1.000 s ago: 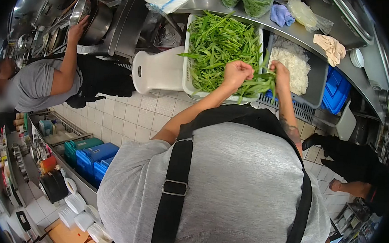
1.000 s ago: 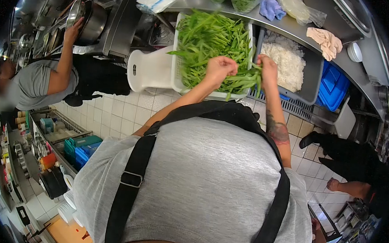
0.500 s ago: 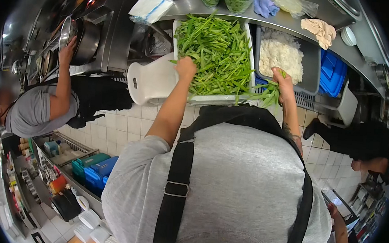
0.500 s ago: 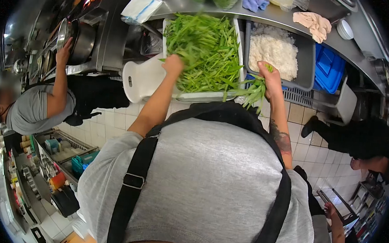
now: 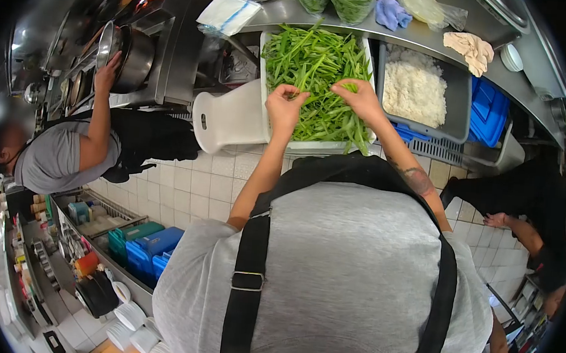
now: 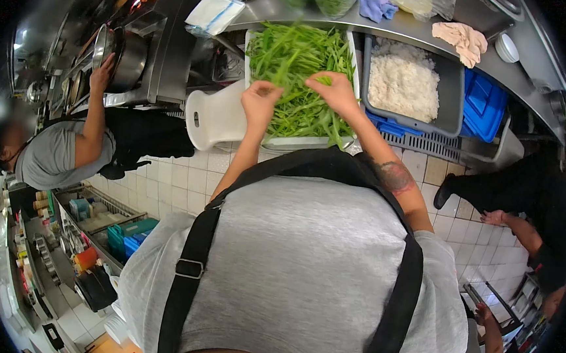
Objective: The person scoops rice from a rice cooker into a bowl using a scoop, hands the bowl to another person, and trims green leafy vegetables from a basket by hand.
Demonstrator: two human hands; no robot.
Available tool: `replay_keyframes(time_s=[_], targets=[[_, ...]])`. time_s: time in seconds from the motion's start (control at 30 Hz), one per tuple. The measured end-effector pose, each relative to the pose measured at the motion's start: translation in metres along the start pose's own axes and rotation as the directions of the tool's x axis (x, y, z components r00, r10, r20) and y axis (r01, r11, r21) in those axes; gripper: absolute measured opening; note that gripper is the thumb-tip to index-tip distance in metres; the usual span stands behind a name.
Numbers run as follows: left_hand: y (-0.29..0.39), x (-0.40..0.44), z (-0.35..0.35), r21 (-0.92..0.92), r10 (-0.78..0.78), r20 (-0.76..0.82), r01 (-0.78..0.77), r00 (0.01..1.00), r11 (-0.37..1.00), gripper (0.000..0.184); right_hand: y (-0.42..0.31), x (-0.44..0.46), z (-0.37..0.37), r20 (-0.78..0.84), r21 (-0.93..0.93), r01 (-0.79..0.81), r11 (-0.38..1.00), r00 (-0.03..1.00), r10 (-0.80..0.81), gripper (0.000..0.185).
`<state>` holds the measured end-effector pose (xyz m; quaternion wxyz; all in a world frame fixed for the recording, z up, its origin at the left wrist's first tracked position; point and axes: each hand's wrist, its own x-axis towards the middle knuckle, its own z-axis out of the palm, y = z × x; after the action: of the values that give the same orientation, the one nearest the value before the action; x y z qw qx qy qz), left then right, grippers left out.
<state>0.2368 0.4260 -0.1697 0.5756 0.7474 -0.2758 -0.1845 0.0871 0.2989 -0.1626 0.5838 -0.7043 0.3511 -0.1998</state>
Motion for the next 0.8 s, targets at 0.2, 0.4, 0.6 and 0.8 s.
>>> replay_keyframes(time_s=[0.2, 0.4, 0.6, 0.8], targets=[[0.012, -0.013, 0.015, 0.230, 0.246, -0.163, -0.206, 0.956, 0.951, 0.019, -0.039, 0.005, 0.029, -0.013, -0.072, 0.062, 0.995, 0.998, -0.063, 0.024], [0.034, -0.028, 0.025, 0.324, 0.360, -0.015, -0.336, 0.933, 0.885, 0.030, -0.023, 0.010, 0.034, -0.122, 0.172, 0.009, 0.985, 0.992, 0.013, 0.028], [0.066, -0.016, -0.003, 0.132, 0.113, -0.148, -0.093, 0.983, 0.987, 0.025, -0.008, 0.011, -0.020, 0.321, 0.461, -0.220, 0.860, 0.944, 0.069, 0.025], [0.044, 0.042, 0.005, -0.407, -0.070, 0.516, 0.316, 0.854, 0.857, 0.037, -0.011, 0.004, -0.027, 0.515, 0.586, -0.353, 0.730, 0.857, 0.001, 0.024]])
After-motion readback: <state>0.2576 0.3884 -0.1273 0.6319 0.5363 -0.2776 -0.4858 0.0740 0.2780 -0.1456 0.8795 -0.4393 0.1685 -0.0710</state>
